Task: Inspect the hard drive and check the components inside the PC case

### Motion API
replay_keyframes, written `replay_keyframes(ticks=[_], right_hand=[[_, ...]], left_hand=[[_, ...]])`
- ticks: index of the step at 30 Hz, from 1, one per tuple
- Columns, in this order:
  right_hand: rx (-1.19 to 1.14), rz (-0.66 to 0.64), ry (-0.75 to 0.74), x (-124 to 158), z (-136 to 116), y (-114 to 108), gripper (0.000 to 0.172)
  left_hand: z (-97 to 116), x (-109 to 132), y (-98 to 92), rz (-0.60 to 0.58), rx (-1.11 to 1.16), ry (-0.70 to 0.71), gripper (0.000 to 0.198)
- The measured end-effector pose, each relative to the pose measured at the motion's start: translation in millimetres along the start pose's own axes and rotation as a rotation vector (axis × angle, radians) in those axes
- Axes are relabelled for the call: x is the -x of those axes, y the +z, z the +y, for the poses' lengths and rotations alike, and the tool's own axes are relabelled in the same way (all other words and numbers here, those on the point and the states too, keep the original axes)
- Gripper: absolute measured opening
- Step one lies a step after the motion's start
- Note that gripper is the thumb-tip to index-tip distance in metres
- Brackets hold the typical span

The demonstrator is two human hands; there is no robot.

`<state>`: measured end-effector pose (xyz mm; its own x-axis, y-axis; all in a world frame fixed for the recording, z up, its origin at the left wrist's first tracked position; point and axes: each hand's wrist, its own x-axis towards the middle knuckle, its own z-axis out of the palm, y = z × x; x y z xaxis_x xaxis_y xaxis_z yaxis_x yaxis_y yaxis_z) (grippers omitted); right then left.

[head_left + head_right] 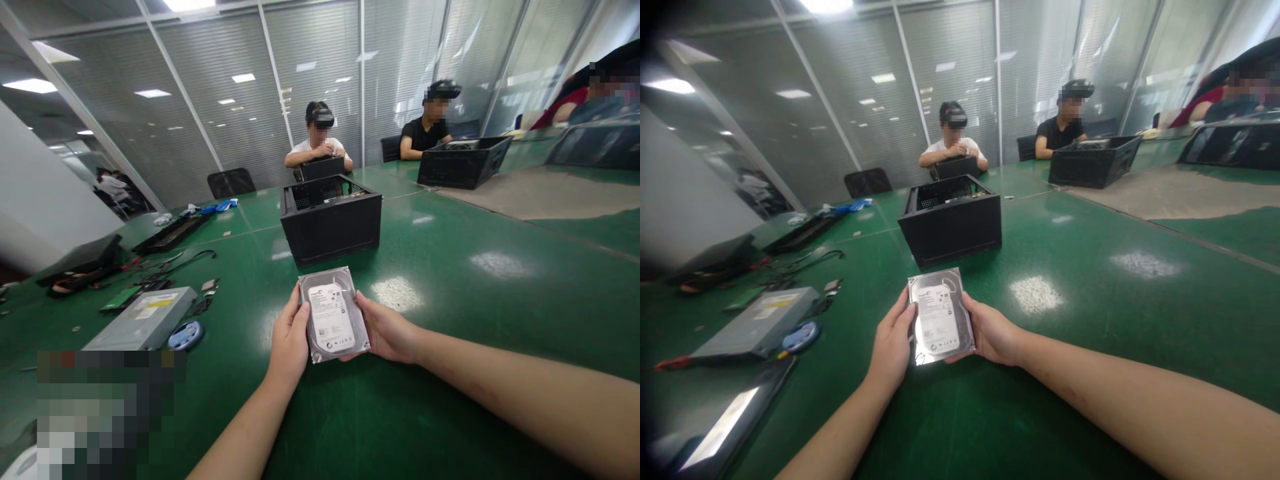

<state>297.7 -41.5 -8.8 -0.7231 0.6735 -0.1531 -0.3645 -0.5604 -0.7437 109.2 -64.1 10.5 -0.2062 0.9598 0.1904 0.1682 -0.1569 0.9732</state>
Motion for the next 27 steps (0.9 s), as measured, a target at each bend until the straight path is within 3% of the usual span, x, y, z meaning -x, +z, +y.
replay_keyframes(ticks=[16,27], right_hand=[[-0.015,0.025,0.006,-3.0,0.7,-0.2,0.058],[-0.032,0.007,-0.009,-1.3,0.8,-0.3,0.058]], left_hand=[[-4.1,-0.2,-1.6,-0.047,0.096,-0.038,0.064],[-13.1,-0.5,-4.9,-0.075,0.146,-0.044,0.061]])
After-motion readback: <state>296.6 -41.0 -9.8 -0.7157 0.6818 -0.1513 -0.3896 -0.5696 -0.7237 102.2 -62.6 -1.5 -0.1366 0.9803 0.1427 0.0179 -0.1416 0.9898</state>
